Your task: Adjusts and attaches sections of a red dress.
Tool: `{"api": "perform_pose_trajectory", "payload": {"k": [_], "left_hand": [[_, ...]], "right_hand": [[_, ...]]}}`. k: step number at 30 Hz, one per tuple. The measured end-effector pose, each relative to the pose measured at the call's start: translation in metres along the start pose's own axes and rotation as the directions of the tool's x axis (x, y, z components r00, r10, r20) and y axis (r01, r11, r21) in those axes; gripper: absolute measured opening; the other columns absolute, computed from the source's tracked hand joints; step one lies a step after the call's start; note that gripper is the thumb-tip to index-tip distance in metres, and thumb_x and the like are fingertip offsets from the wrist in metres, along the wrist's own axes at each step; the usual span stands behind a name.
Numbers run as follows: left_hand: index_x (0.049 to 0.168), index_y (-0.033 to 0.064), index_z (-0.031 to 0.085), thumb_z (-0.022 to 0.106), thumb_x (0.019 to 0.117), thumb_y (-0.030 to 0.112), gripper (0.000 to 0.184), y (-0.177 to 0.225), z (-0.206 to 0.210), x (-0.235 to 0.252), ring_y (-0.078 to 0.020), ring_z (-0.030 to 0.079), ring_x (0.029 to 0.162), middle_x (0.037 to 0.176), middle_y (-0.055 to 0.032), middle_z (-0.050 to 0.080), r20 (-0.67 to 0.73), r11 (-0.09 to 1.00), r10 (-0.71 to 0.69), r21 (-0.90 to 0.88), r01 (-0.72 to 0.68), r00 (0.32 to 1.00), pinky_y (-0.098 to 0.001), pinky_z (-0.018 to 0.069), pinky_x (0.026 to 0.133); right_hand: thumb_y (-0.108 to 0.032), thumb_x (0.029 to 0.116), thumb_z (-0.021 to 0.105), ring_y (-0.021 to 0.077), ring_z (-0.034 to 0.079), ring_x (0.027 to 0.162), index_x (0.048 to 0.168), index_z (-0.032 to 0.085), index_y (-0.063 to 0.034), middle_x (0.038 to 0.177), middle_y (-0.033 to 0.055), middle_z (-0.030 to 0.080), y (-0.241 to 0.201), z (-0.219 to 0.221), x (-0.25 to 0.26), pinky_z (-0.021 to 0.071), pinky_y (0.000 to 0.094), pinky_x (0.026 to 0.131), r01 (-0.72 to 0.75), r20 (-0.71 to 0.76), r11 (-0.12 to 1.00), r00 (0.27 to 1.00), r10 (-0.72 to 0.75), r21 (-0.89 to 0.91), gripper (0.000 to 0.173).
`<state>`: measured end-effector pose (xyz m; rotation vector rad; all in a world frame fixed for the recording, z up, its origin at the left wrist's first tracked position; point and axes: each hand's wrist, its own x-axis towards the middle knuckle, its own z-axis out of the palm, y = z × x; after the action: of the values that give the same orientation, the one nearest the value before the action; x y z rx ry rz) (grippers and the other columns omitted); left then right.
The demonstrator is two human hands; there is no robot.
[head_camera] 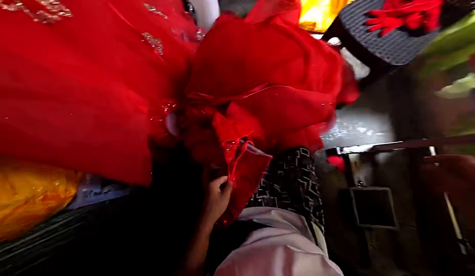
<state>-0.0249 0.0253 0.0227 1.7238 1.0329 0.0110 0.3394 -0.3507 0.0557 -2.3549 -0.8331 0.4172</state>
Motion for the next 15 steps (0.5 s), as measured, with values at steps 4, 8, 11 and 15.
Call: {"api": "perform_pose_trajectory", "payload": {"k": [4,8,11,15], "left_hand": [[0.112,-0.0060,0.072,0.056,0.1015,0.012,0.026,-0.005,0.004,0.001,-0.0176,0.069,0.102,0.108,-0.0174,0.073,-0.055,0.999,-0.043,-0.005,0.043,0.998,-0.0363,0.0545,0.095],[0.113,-0.0024,0.071,0.059,0.1013,0.020,0.028,-0.006,0.010,0.003,-0.0195,0.071,0.097,0.104,-0.0146,0.073,-0.110,0.996,-0.059,0.058,0.066,0.992,-0.0406,0.0566,0.090],[0.112,-0.0023,0.071,0.058,0.1010,0.020,0.028,-0.002,0.015,0.003,-0.0206,0.072,0.095,0.102,-0.0142,0.074,-0.155,0.994,-0.059,0.082,0.072,0.986,-0.0418,0.0570,0.088],[0.112,-0.0049,0.070,0.059,0.1004,0.017,0.027,0.005,0.020,0.002,-0.0229,0.072,0.097,0.103,-0.0179,0.073,-0.194,0.994,-0.073,0.064,0.087,0.978,-0.0402,0.0563,0.090]], "right_hand": [[-0.010,0.1055,0.050,0.0308,0.069,0.091,0.121,0.060,0.0082,0.105,0.0236,0.068,-0.146,0.109,0.017,0.0573,0.0513,0.082,-0.096,0.329,0.992,0.942,0.064,0.084,0.026],[-0.007,0.0990,0.060,0.0285,0.069,0.099,0.102,0.076,-0.0013,0.103,0.0160,0.071,-0.218,0.183,0.022,0.0568,0.0462,0.090,0.231,0.392,0.952,0.872,-0.295,0.201,0.017],[-0.004,0.0966,0.060,0.0319,0.069,0.093,0.095,0.077,-0.0011,0.093,0.0165,0.070,-0.244,0.221,0.028,0.0568,0.0470,0.085,0.339,0.396,0.914,0.825,-0.404,0.224,0.017],[0.000,0.0989,0.056,0.0387,0.067,0.102,0.103,0.075,0.0028,0.101,0.0216,0.069,-0.259,0.241,0.042,0.0541,0.0524,0.091,0.311,0.577,0.944,0.755,-0.313,0.106,0.020]]}}
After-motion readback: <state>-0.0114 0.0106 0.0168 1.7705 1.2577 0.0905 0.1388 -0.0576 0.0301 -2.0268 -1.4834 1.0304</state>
